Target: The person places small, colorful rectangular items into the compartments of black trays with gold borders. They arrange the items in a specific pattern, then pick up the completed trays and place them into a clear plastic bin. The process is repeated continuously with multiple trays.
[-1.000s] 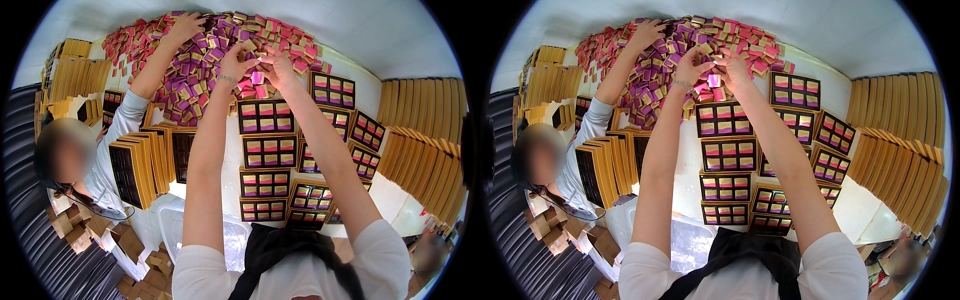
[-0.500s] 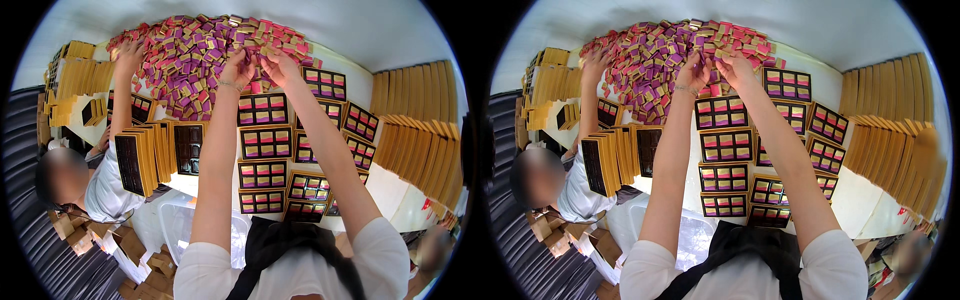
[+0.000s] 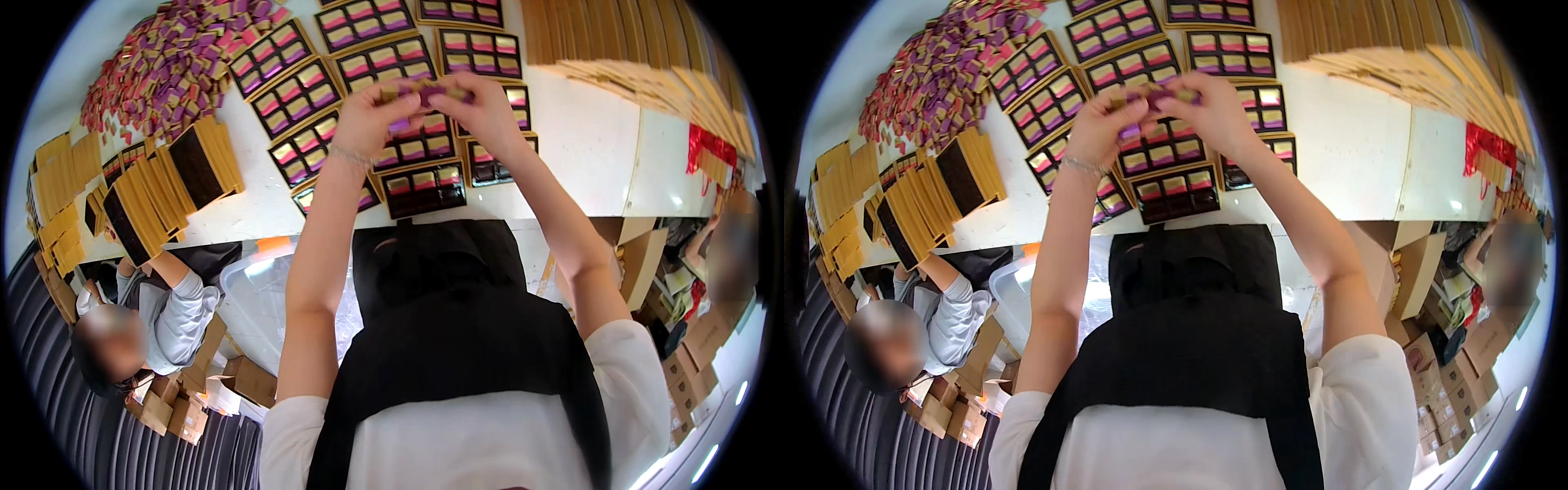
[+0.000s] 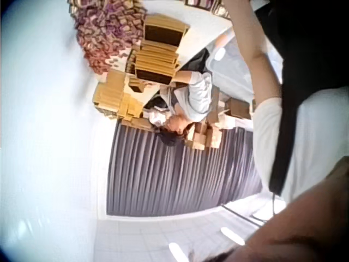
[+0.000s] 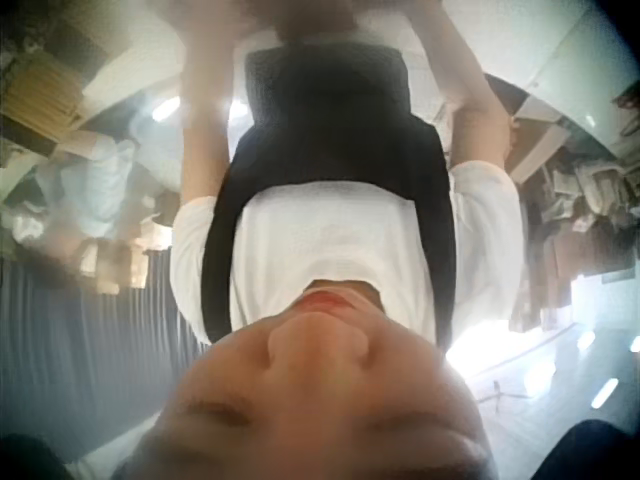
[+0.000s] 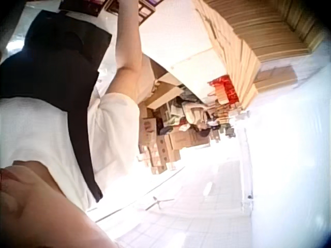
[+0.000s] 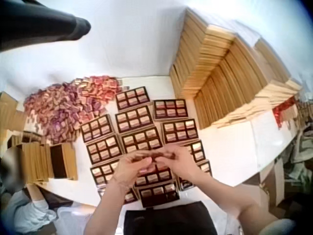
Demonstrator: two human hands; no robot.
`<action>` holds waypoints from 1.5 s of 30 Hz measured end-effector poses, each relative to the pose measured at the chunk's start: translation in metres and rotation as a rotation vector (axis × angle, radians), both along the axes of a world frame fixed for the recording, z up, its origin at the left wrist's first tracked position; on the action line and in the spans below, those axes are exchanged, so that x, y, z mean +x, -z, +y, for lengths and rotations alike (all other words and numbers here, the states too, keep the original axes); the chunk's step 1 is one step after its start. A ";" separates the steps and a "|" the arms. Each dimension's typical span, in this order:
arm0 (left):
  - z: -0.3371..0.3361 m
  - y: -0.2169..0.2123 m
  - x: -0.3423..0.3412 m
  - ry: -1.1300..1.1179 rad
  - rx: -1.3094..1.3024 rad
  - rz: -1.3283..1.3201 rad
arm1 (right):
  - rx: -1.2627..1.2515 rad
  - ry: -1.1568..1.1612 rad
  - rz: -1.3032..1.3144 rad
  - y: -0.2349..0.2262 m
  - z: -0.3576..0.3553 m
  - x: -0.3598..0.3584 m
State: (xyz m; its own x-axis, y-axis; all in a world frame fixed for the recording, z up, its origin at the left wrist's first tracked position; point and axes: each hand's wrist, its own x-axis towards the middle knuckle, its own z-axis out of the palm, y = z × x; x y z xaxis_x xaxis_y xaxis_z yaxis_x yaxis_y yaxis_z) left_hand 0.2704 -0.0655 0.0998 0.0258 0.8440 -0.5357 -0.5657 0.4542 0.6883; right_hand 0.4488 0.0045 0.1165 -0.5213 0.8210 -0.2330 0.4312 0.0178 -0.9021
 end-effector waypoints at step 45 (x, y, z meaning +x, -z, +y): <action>-0.109 0.076 0.133 0.276 -0.182 -0.132 | -0.299 0.177 0.179 0.090 -0.127 0.137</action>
